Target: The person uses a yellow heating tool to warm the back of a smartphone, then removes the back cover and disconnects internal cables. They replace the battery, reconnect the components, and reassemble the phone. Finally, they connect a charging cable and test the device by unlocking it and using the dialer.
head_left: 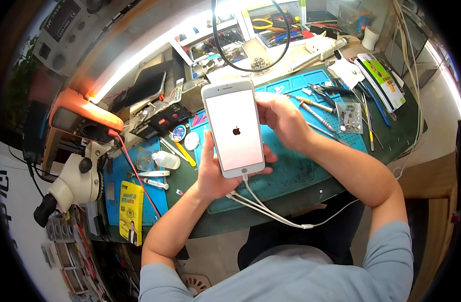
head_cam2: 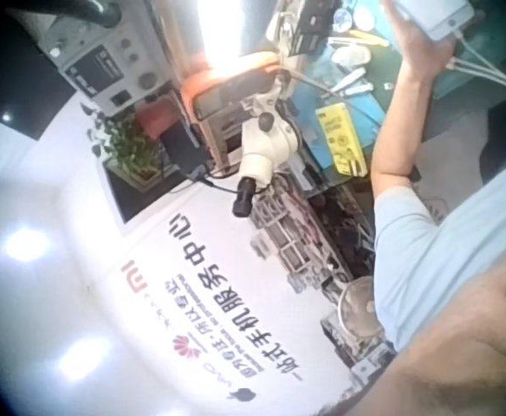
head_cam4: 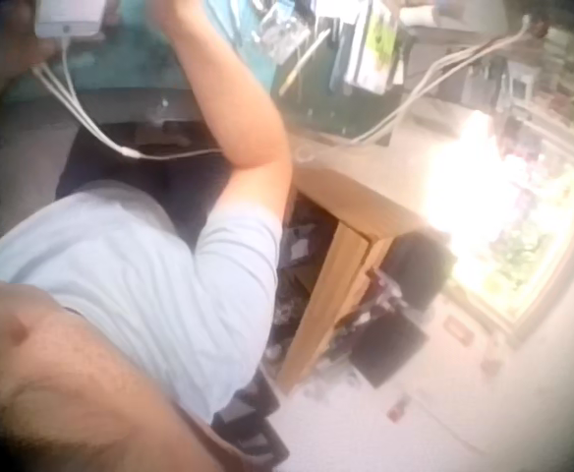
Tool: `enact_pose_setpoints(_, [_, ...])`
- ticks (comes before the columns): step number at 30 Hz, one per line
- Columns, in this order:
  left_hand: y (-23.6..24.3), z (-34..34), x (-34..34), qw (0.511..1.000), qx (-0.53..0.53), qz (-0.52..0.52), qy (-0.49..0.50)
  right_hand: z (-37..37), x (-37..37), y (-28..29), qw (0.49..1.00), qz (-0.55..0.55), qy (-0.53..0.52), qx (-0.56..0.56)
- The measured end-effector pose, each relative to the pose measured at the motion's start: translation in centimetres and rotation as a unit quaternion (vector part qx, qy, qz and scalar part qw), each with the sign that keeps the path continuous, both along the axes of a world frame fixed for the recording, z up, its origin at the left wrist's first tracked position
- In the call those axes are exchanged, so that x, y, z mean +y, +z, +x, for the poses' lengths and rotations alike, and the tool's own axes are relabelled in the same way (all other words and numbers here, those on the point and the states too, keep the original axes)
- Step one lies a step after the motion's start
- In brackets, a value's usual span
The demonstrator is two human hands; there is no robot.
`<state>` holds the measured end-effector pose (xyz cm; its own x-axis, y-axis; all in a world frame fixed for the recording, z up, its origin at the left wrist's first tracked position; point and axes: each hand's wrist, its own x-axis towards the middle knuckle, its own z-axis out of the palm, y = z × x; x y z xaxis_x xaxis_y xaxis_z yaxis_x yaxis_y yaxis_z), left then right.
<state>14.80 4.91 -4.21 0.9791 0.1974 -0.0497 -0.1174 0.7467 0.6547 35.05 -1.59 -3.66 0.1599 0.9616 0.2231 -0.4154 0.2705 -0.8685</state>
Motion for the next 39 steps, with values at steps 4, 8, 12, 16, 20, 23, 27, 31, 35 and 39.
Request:
enact_pose_setpoints(4, [-0.4, -0.1, -0.1, 1.000, 0.010, 0.020, 0.008, -0.1, -0.2, -0.1, 1.000, 0.003, -0.008, -0.012])
enact_pose_setpoints(8, [-0.3, 0.0, -0.2, 0.999, 0.018, 0.042, 0.014, -0.1, -0.5, 0.5, 1.000, 0.006, 0.004, -0.018])
enact_pose_setpoints(12, [-0.3, 0.0, -0.3, 0.999, 0.014, 0.016, 0.026, -0.2, -0.3, 0.5, 1.000, -0.001, 0.010, -0.011])
enact_pose_setpoints(16, [-0.3, 0.1, -0.4, 0.999, 0.019, 0.024, 0.032, -0.1, -0.4, 0.4, 1.000, -0.003, 0.009, -0.027])
enact_pose_setpoints(20, [0.0, 0.1, -0.5, 0.995, 0.060, 0.075, 0.032, -0.2, -0.4, 0.1, 1.000, 0.005, 0.003, -0.019])
enact_pose_setpoints(23, [0.0, 0.1, -0.5, 0.996, 0.053, 0.071, 0.033, -0.1, -0.3, 0.1, 1.000, 0.006, 0.006, -0.022])
enact_pose_setpoints(27, [0.1, 0.1, -0.5, 0.995, 0.063, 0.071, 0.041, -0.4, -0.3, 0.2, 1.000, -0.001, -0.004, -0.014])
enact_pose_setpoints(31, [0.3, 0.3, -0.7, 0.994, 0.066, 0.069, 0.045, -0.2, -0.2, -0.4, 1.000, 0.002, -0.003, -0.002])
enact_pose_setpoints(35, [0.1, 0.2, -0.5, 0.995, 0.061, 0.059, 0.044, -0.4, 0.1, -0.4, 1.000, -0.004, -0.006, 0.008])
enact_pose_setpoints(39, [0.1, 0.2, -0.5, 0.996, 0.061, 0.051, 0.046, -0.3, -0.1, -0.2, 1.000, 0.000, -0.002, -0.004])
